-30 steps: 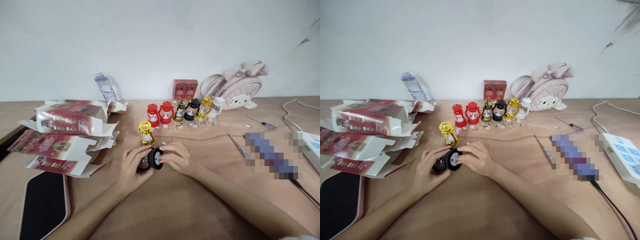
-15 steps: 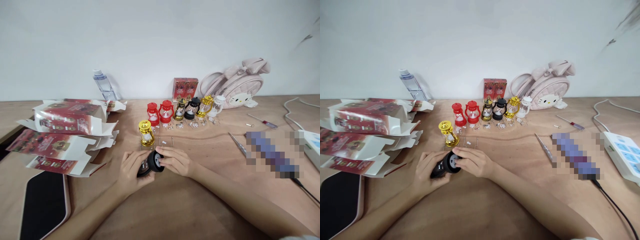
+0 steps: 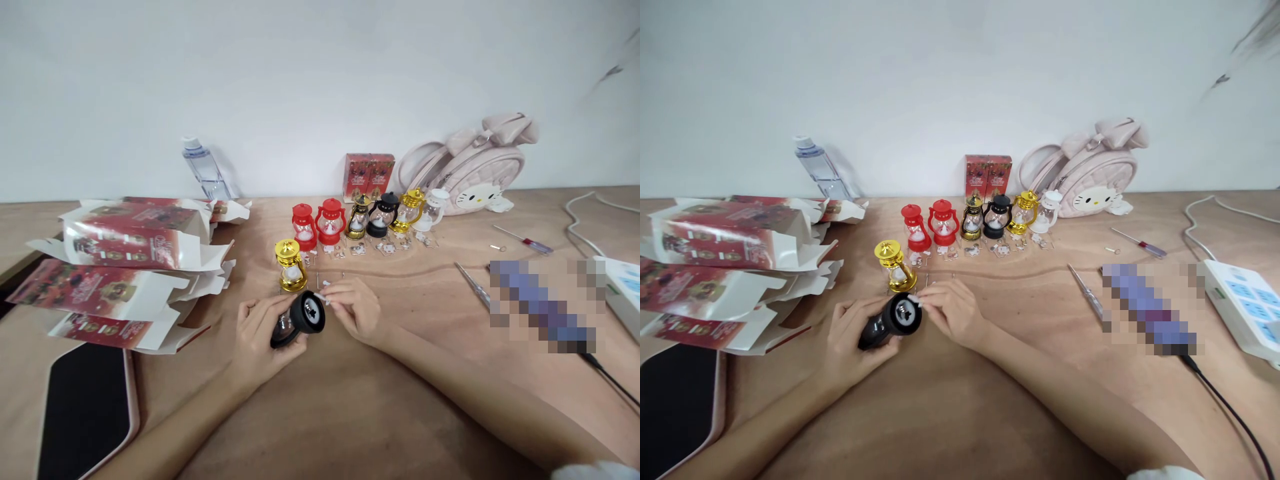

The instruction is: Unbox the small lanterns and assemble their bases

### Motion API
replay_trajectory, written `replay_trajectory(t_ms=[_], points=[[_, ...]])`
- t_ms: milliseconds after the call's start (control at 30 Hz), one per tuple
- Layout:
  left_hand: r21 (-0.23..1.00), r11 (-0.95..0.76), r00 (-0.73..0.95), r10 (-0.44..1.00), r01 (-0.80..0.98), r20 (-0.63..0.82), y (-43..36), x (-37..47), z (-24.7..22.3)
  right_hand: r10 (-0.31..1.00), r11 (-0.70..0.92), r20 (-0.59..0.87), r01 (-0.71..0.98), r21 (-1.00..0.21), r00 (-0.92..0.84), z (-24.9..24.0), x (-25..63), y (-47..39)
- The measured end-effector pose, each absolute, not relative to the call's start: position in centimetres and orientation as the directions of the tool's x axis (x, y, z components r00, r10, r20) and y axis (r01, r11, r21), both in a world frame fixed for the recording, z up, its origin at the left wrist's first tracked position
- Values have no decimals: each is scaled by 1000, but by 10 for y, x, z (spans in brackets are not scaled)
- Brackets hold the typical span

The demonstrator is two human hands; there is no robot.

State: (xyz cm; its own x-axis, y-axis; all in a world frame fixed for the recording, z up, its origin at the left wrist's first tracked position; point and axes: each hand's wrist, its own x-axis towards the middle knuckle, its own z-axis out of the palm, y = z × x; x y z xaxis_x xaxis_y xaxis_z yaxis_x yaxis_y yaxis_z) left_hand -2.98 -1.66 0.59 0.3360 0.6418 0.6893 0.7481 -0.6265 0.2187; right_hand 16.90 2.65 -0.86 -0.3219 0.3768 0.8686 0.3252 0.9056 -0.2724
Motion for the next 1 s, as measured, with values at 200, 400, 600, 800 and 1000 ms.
replay_trajectory(t_ms=[200, 400, 600, 800, 1000], points=[[264, -597, 289, 669, 758, 685, -16, -31, 6, 558, 667, 771, 719, -197, -306, -15, 177, 47], [264, -629, 330, 664, 731, 671, -16, -31, 6, 540, 717, 745, 678, -162, -392, -12, 176, 43], [246, -649, 374, 662, 720, 650, -15, -30, 5, 320, 908, 843, 392, -144, -431, -4, 172, 27], [243, -649, 374, 659, 721, 652, -15, -30, 5, 275, 920, 856, 378, -102, -438, -4, 168, 26], [239, -655, 383, 656, 717, 650, -14, -30, 5, 220, 920, 857, 392, -22, -467, -2, 168, 25]])
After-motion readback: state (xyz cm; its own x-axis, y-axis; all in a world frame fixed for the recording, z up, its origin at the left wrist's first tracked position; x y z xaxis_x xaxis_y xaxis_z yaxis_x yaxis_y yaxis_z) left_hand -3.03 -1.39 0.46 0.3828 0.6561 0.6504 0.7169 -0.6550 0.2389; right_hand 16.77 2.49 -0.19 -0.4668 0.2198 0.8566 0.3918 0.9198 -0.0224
